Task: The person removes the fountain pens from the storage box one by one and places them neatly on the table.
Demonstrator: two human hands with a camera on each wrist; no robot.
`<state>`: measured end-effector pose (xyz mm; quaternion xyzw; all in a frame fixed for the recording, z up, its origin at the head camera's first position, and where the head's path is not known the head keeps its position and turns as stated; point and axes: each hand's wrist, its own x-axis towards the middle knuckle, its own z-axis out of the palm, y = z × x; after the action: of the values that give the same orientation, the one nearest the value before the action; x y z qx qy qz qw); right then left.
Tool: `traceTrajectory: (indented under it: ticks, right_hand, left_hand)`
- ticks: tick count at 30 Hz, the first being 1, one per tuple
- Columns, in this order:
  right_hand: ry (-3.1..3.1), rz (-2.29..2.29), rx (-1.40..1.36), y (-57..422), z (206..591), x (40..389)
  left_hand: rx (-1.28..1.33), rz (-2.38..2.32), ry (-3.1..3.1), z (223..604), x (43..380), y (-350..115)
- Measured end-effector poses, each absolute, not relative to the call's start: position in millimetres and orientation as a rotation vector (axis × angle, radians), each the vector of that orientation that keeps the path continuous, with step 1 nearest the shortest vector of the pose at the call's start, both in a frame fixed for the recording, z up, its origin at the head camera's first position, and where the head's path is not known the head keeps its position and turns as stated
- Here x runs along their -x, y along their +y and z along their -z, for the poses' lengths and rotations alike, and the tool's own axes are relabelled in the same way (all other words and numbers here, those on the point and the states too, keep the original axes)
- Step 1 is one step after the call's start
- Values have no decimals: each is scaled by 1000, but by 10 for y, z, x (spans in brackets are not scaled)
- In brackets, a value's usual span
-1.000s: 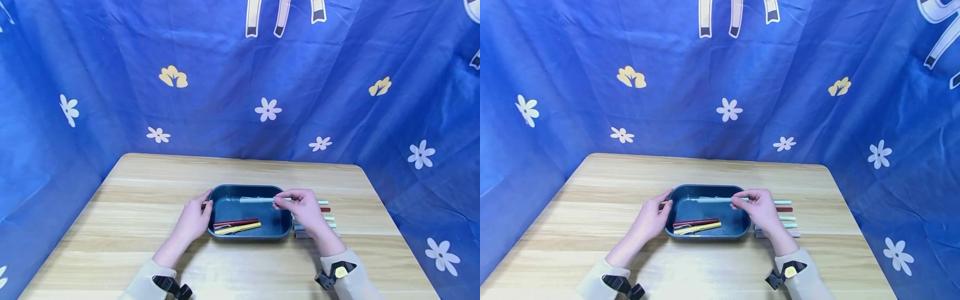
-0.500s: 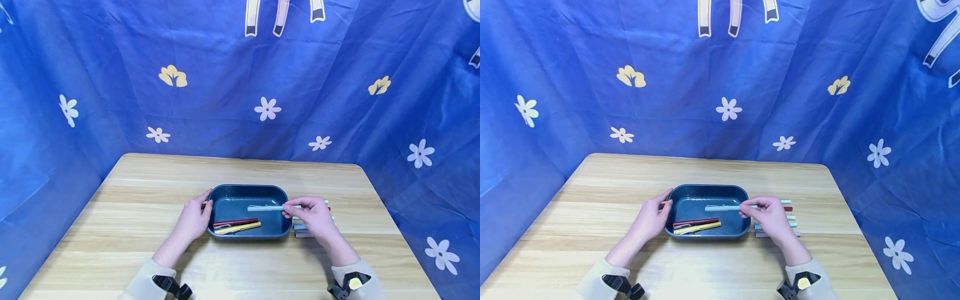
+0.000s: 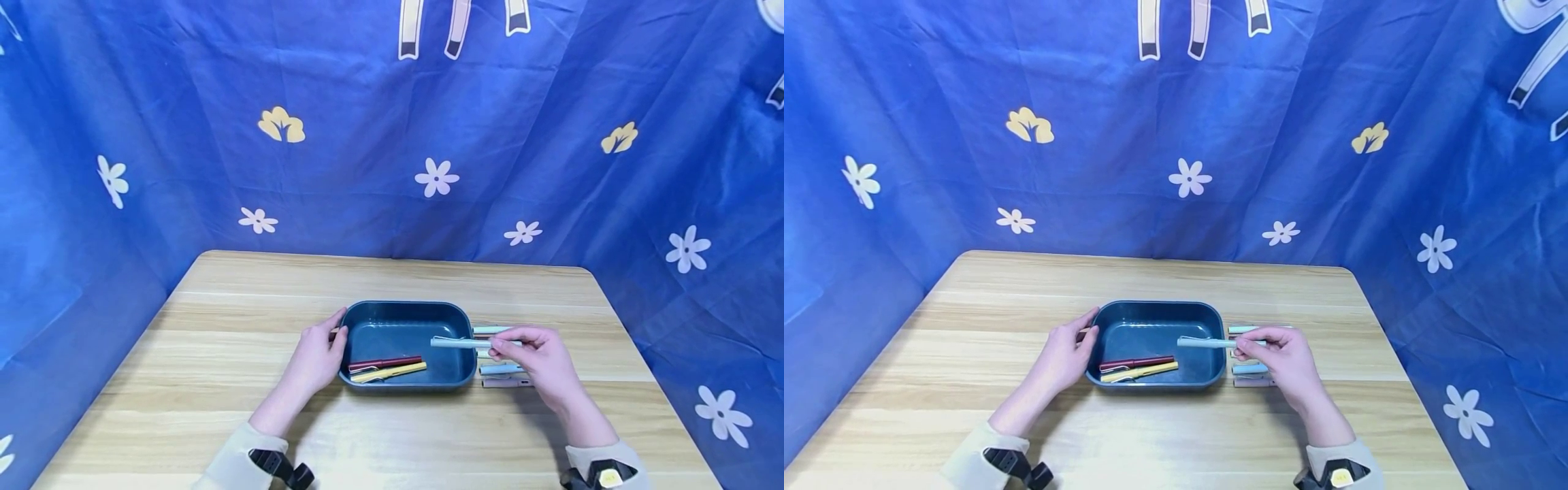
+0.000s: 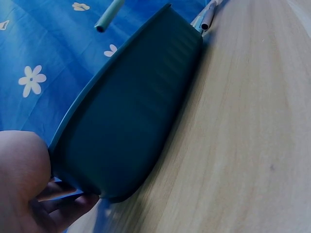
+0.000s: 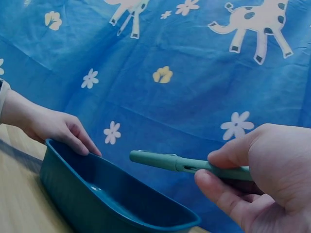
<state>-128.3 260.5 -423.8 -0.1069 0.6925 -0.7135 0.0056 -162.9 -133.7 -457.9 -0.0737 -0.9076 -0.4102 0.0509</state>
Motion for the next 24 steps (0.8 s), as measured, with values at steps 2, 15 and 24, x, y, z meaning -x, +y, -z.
traceTrajectory:
  ticks: [2,15,24]
  right_hand:
    - [2151,2263,336,2661,4242,1258]
    - [2029,2358,389,3076,4331,1090]
    - [2058,2391,332,3311,4383,996]
  left_hand:
    - [222,1251,-2763,4580,1630,-1336]
    - [216,1260,-2769,4593,1636,-1333]
    - [221,1236,-2764,4589,1634,-1342]
